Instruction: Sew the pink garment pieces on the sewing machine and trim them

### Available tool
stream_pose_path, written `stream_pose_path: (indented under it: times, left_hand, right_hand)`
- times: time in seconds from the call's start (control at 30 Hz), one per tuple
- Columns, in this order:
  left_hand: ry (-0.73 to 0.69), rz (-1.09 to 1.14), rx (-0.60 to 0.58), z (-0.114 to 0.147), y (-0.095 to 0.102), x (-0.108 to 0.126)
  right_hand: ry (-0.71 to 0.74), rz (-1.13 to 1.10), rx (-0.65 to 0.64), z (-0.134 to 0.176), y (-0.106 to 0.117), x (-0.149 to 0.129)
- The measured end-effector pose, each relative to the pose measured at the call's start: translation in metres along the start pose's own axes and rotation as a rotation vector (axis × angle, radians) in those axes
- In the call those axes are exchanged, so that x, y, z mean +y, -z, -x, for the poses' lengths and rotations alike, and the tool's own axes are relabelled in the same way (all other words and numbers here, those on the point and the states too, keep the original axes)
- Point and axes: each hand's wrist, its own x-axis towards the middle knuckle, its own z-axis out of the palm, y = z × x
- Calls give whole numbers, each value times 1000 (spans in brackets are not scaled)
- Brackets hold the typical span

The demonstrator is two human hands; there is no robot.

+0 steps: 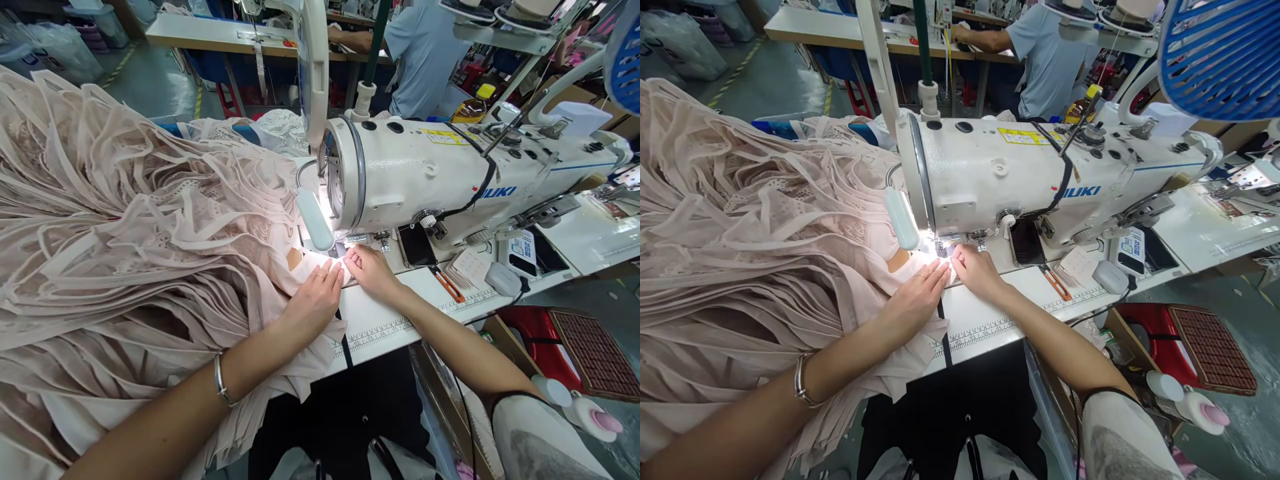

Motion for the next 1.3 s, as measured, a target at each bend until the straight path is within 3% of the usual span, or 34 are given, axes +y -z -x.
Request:
stream_pose_path:
  times: [0.13,0.23,0.37,0.53,0.67,0.8,0.97,1.3]
  left_hand:
    - [21,-1,54,-2,-6,2]
    - [61,53,94,-2,-5,0]
    - [194,51,105,-5,8,-2]
    - [111,-22,56,-16,15,3]
    - [28,-66,155,-18,1,4]
    - [16,-78,152,-14,-9,2]
    - [2,-55,142,-15,-8,-1]
    - [12,-66,167,-16,-7,-5]
  right_hand:
    - [182,39,35,7,5,6]
    - [350,138,-15,12,9,6]
    - [385,378,-87,16,8,-7]
    - [437,460,-148,11,6,-10]
    - [346,379,-243,-1,16,4]
    - [266,281,-279,-8,22,12]
    - [255,192,-227,-5,18,17]
    - [148,154,-263,-4,20,11]
